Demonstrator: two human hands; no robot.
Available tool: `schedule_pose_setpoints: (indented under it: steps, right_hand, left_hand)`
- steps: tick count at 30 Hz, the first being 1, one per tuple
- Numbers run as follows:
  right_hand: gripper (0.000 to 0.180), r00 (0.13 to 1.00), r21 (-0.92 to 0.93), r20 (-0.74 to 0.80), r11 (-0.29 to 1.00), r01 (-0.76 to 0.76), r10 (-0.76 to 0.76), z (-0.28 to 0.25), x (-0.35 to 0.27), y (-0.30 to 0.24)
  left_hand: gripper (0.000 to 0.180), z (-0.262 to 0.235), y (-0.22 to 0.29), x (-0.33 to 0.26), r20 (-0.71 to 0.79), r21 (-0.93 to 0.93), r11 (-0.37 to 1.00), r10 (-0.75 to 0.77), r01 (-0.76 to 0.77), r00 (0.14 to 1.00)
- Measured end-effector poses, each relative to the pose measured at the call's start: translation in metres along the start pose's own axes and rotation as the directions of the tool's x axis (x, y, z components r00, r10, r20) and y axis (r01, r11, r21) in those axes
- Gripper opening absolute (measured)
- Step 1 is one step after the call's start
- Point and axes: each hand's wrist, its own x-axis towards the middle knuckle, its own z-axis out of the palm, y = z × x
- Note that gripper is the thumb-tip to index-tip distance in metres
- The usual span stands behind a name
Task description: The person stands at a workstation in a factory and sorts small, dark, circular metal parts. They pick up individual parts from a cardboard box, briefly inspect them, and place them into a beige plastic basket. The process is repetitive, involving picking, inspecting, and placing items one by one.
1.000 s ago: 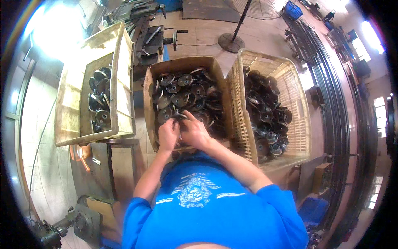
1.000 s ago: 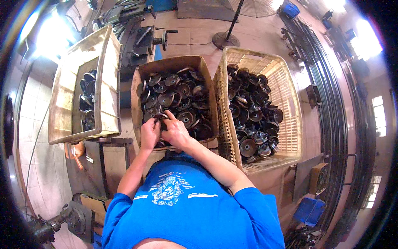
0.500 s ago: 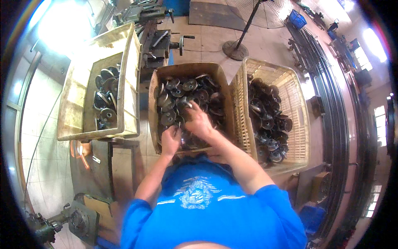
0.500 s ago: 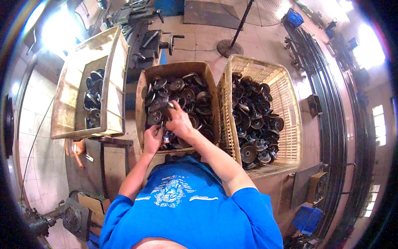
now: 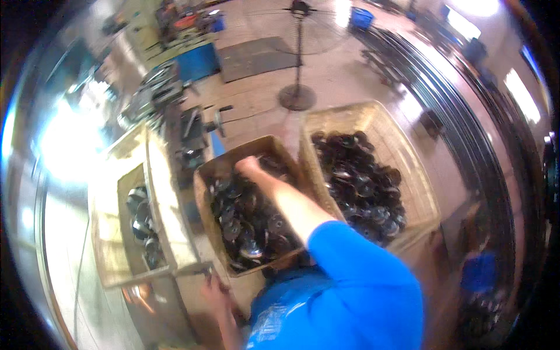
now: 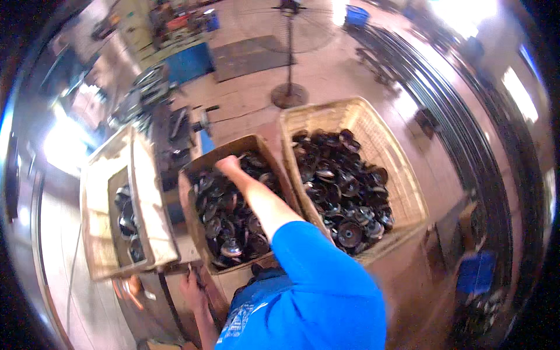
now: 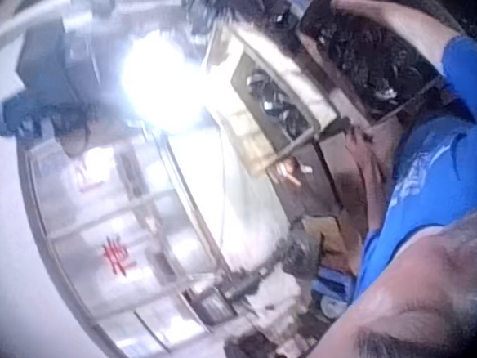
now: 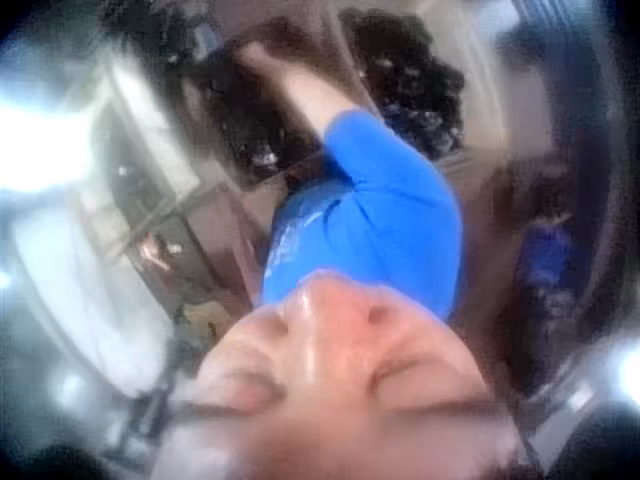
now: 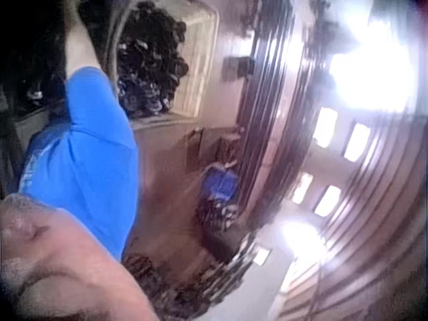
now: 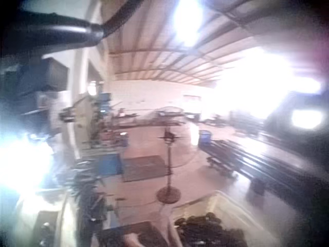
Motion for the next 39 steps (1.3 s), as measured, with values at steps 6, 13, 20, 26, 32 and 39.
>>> schedule_pose_setpoints:
  steps: [6, 13, 20, 26, 32, 39]
  right_hand:
    - [0.01, 0.964, -0.06, -0.191, 0.982, 0.179, -0.187, -0.031, -0.036, -0.009]
    - [0.034, 0.89, 0.29, -0.186, 0.842, 0.455, -0.416, -0.278, -0.228, 0.091]
    - [0.017, 0.932, -0.441, 0.181, 0.873, -0.21, 0.315, -0.31, -0.42, 0.251]
    - [0.032, 0.899, -0.597, 0.219, 0.781, -0.185, 0.38, -0.278, -0.449, 0.29]
    - [0.034, 0.85, -0.63, 0.318, 0.763, -0.14, 0.419, -0.266, -0.426, 0.332]
    - [0.024, 0.98, -0.008, 0.117, 0.986, 0.166, -0.164, -0.282, -0.428, 0.425]
  left_hand:
    - [0.015, -0.003, -0.018, 0.016, -0.119, 0.085, 0.996, 0.025, -0.015, 0.993]
    - [0.014, 0.037, 0.009, 0.019, 0.134, 0.084, 0.995, 0.033, -0.044, 0.99]
    - [0.014, 0.079, 0.011, 0.031, 0.293, 0.089, 0.995, 0.006, -0.034, 0.956]
    - [0.013, 0.101, 0.01, 0.032, 0.431, 0.08, 0.996, -0.006, -0.031, 0.902]
    - [0.011, 0.101, 0.001, 0.037, 0.473, 0.062, 0.998, -0.003, -0.03, 0.881]
    - [0.012, 0.086, -0.01, 0.031, 0.417, 0.082, 0.997, -0.027, -0.008, 0.909]
